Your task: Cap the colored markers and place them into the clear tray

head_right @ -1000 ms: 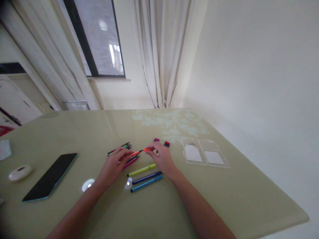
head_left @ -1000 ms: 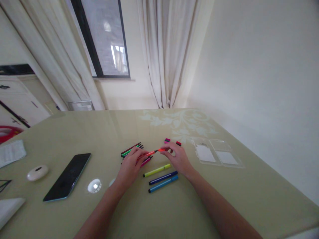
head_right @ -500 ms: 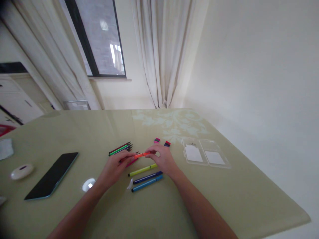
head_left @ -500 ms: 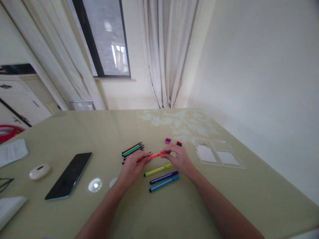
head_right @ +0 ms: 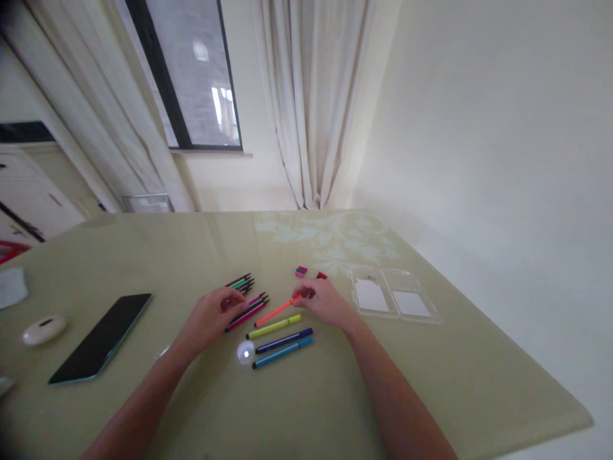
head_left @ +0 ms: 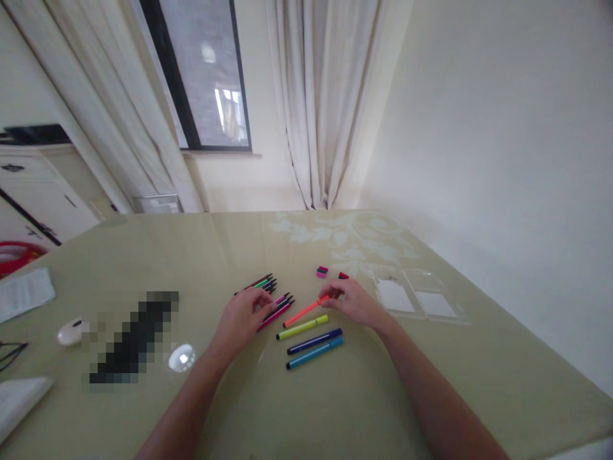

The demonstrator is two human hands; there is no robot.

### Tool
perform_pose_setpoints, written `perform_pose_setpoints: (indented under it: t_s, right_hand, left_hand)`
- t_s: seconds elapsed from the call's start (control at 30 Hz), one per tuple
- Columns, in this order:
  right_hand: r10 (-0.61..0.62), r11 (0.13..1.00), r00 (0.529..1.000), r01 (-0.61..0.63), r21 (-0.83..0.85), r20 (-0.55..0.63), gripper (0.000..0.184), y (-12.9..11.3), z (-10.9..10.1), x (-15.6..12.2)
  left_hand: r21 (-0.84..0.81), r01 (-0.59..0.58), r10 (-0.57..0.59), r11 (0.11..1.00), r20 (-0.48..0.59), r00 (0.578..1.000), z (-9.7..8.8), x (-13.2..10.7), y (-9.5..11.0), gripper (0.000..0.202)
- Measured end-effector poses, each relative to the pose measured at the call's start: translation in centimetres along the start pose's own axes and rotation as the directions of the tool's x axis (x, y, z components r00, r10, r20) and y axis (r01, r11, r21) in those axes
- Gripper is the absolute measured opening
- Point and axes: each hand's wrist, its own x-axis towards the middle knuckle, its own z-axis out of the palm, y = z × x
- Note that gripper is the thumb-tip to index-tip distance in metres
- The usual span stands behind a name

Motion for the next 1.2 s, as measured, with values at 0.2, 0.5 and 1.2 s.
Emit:
perform_pose_setpoints:
  t_s: [0.2, 0.5, 1.2]
  right_hand:
    - [-0.016, 0.996, 1.0, 0.017, -0.085, 0.014, 0.007, 0.6, 0.7, 0.1]
    - [-0.022, 0.806, 0.842, -0.304, -0.508, -0.539, 0.032, 4.2, -0.1, 1.2]
    - [-0.064, 0.845, 0.853, -0.23, -0.482, -0.519, 0.016, 3.7, 2.1, 2.2]
  left_hand:
    - [0.25, -0.133, 0.118, 0.959, 0.072, 0.99, 0.6, -0.5, 0.1, 0.021]
    - [0.274, -0.133, 0.116, 0.952, 0.076, 0.99, 1.3, -0.5, -0.5, 0.025]
    - [0.025, -0.215, 0.215, 0.976, -0.227, 0.95, 2.5, -0.7, 0.1, 0.032]
